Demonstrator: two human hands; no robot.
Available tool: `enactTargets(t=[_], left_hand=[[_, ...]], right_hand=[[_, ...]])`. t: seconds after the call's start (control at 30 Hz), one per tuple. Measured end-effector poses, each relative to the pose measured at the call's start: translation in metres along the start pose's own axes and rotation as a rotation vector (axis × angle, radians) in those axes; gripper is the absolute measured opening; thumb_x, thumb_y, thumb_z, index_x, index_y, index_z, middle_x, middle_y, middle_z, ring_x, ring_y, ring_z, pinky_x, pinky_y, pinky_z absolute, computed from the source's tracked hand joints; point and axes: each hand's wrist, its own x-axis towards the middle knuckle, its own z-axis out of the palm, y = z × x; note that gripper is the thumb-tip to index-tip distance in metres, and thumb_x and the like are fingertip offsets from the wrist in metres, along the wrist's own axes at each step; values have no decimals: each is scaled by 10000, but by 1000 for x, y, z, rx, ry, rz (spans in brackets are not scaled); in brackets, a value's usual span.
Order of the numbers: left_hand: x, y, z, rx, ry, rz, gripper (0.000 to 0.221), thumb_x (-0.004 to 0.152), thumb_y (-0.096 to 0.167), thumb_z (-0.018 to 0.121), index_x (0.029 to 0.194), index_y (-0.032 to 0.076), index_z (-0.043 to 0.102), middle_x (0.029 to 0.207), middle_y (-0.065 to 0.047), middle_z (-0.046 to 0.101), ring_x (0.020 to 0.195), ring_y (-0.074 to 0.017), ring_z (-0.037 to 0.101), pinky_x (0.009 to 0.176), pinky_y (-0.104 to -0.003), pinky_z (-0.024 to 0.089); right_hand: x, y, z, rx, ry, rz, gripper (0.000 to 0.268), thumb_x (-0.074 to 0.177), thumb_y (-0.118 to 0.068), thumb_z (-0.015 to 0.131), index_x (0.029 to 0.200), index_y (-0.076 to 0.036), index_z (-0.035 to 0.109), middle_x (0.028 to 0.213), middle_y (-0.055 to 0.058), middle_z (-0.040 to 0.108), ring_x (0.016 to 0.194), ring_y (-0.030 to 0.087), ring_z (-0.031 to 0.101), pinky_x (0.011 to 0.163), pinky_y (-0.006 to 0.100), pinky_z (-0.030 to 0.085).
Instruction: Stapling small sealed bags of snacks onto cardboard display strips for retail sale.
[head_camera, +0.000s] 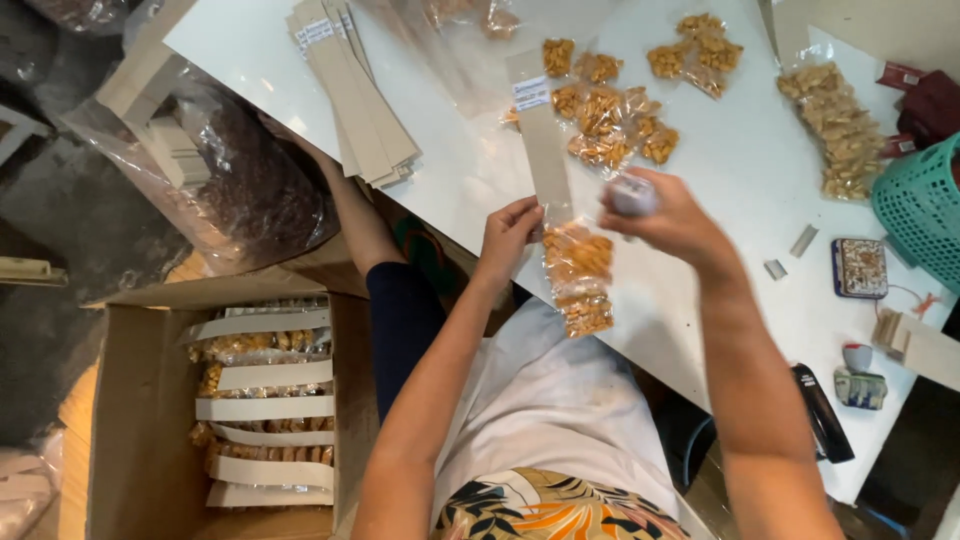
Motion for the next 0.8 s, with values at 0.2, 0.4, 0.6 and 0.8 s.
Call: enactTargets(t=[0.2,0.4,0.6,0.8], left_hand=[[-15,30,7,12,-22,-37,329,902,233,655,1122,14,762,789,-22,663,689,-90,615,694,-290,607],[-19,36,19,334,89,89,217,920,328,726,997,152,827,598,-15,679,615,-80,637,621,-262,549],[-22,24,16,428,84,219,191,953,304,702,992,164,826,556,26,630,644,-32,529,618,-247,490],[-57,69,37,504,13,432,344,1015,177,582,687,76,599,583,109,344,556,-31,297,515,-255,244]], right_hand=[[49,26,18,-180,54,-29,480,672,-267,969,1080,-194,727,826,-1,736,829,179,696,831,347,521],[61,26,21,-236,4,-40,548,652,-277,962,1120,-195,689,827,-18,750,891,183,721,888,334,523],[64,5,29,318,503,65,202,964,-297,715,984,-100,752,832,21,732,752,116,699,776,261,593],[65,-49,68,569,583,179,408,920,-538,534,818,-146,591,855,37,696,765,205,695,723,364,664]])
